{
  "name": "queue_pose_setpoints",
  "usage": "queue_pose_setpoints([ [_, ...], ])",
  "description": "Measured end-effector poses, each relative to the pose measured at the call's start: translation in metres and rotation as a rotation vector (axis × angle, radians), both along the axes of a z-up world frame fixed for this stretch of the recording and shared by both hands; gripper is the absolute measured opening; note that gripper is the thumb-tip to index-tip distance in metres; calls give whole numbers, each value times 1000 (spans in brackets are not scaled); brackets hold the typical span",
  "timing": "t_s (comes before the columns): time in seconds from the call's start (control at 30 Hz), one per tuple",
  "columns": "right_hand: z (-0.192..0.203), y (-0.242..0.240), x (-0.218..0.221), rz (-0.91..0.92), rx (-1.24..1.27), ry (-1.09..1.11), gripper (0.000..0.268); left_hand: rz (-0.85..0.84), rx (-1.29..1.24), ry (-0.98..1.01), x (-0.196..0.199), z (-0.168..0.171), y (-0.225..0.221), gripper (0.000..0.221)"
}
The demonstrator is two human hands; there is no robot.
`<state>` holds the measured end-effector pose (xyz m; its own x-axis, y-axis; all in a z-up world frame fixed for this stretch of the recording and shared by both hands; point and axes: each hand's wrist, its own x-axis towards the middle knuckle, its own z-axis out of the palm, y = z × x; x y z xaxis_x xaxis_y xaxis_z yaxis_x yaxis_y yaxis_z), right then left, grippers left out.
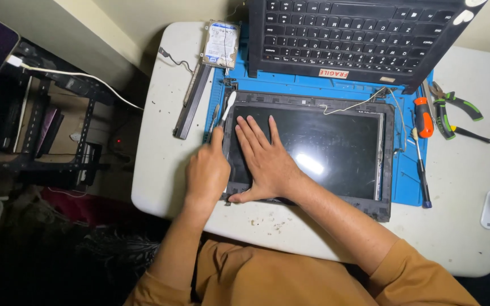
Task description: Routing internal display cables and positioning the LCD panel to reattach the screen bezel.
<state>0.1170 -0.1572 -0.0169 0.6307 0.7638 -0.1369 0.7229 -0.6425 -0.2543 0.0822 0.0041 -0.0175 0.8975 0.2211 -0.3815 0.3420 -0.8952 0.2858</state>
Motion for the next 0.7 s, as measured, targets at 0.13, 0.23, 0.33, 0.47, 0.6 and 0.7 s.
queue_pose_setpoints([
  [0.13,-3,1,1,-8,10,-24,146,19,-13,19,-28,24,-1,55],
  [0.23,2,1,2,-18,13,-8,145,56,-61,179,-71,35,-1,61],
  [0.33,2,-1,2,9,-5,14,144,75,-36,203,-73,30,-2,59],
  [0.47,-1,1,-2,9,-26,-12,145,12,-48,77,-9,11,1,54],
  [0.6,0,0,-1,-1,-21,-13,145,-21,-39,2,14,18,0,50],
  [0.7,1,0,0,-7,3,9,146,29,-90,99,-17,43,3,54],
])
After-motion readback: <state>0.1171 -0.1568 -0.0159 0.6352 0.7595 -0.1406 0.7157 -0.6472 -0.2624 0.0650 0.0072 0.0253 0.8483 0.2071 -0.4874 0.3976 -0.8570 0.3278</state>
